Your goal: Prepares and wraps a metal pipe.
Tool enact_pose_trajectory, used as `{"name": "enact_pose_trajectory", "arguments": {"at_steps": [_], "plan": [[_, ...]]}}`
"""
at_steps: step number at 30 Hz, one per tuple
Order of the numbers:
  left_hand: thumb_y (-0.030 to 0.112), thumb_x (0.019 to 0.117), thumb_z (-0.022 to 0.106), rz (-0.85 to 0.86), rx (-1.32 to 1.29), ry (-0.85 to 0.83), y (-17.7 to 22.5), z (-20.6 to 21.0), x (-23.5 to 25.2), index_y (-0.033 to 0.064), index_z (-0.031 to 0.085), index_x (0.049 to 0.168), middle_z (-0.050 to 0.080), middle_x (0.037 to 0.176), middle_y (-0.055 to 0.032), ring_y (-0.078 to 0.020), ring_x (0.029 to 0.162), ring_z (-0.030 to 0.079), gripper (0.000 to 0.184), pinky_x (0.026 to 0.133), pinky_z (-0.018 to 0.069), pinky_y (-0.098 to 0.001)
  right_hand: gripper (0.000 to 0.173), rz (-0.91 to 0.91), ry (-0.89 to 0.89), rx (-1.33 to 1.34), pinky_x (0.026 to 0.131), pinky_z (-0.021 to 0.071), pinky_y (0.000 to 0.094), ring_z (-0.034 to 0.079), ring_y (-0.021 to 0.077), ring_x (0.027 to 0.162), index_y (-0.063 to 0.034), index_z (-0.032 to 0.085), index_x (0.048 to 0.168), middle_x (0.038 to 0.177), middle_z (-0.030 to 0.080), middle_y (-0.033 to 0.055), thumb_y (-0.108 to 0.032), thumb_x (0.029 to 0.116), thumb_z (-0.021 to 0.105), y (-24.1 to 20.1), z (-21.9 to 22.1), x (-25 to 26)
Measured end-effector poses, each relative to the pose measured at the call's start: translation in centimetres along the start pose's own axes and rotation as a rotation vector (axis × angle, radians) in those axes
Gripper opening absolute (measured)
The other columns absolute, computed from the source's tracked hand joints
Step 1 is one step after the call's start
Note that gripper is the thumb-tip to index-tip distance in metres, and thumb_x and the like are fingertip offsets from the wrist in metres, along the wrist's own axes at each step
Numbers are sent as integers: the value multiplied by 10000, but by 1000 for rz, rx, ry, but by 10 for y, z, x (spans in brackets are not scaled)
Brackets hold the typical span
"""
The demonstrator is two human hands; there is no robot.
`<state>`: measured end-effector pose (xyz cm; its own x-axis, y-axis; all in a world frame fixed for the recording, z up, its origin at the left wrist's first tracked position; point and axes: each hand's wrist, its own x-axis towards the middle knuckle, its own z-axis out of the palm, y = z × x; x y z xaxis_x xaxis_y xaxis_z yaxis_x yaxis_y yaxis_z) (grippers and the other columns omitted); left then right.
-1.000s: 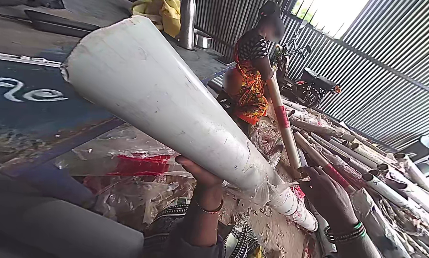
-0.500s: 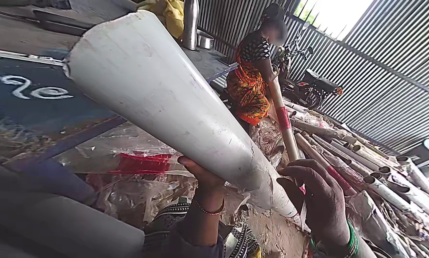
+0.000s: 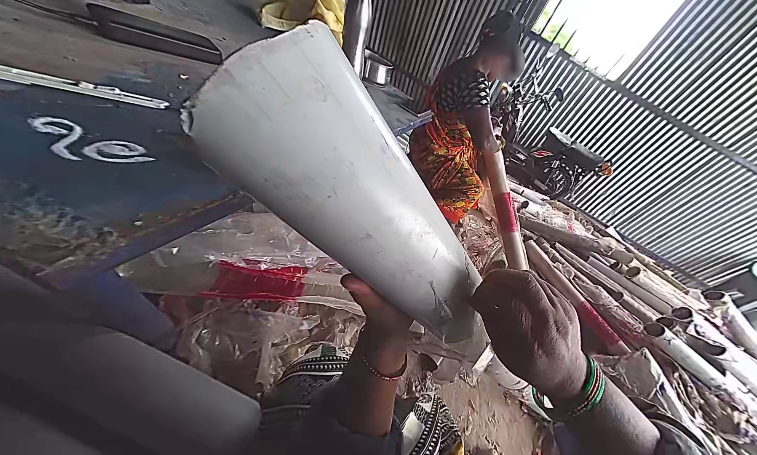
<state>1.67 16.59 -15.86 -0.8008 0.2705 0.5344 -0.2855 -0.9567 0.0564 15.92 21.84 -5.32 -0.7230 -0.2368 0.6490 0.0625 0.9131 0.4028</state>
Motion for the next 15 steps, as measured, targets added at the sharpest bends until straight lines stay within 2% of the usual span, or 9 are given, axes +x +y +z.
{"name": "enact_pose_trajectory", "arguments": {"at_steps": [5, 7, 9, 12, 15], "plan": [[698, 924, 492, 4, 74, 2, 0, 5, -6, 283, 690, 1155, 733, 1106, 105, -16, 1095, 662, 514, 963, 537, -265, 113, 41, 74, 65, 790, 527, 240, 641, 174, 888, -82, 571, 1039, 969, 637, 109, -170, 1061, 503, 3, 5, -8], [706, 913, 501, -6, 75, 5, 4, 12, -5, 295, 703, 1125, 740, 1079, 111, -3, 1070, 669, 505, 939, 546, -251, 124, 88, 93, 97, 815, 529, 220, 647, 149, 921, -88, 561, 1053, 994, 633, 101, -195, 1069, 500, 1, 6, -12], [708, 890, 528, -10, 83, 22, 10, 21, -1, 316, 719, 1083, 747, 1038, 126, 13, 1031, 677, 477, 909, 558, -235, 125, 110, 98, 129, 821, 523, 204, 641, 127, 927, -92, 562, 1058, 1003, 631, 87, -211, 1065, 524, 0, 5, -15], [693, 903, 531, -8, 48, -13, 10, 16, 0, 309, 719, 1110, 746, 1066, 116, 0, 1056, 675, 475, 930, 553, -250, 166, 103, 74, 153, 783, 506, 187, 629, 107, 893, -111, 590, 1065, 1019, 647, 64, -276, 1049, 581, -2, -1, -13], [699, 894, 540, -17, 50, -2, 8, 13, -1, 309, 715, 1112, 745, 1069, 110, -11, 1054, 678, 480, 928, 557, -262, 155, 65, 38, 135, 804, 517, 210, 642, 124, 924, -151, 623, 1090, 1022, 655, 58, -296, 1039, 610, -4, -4, -10]]}}
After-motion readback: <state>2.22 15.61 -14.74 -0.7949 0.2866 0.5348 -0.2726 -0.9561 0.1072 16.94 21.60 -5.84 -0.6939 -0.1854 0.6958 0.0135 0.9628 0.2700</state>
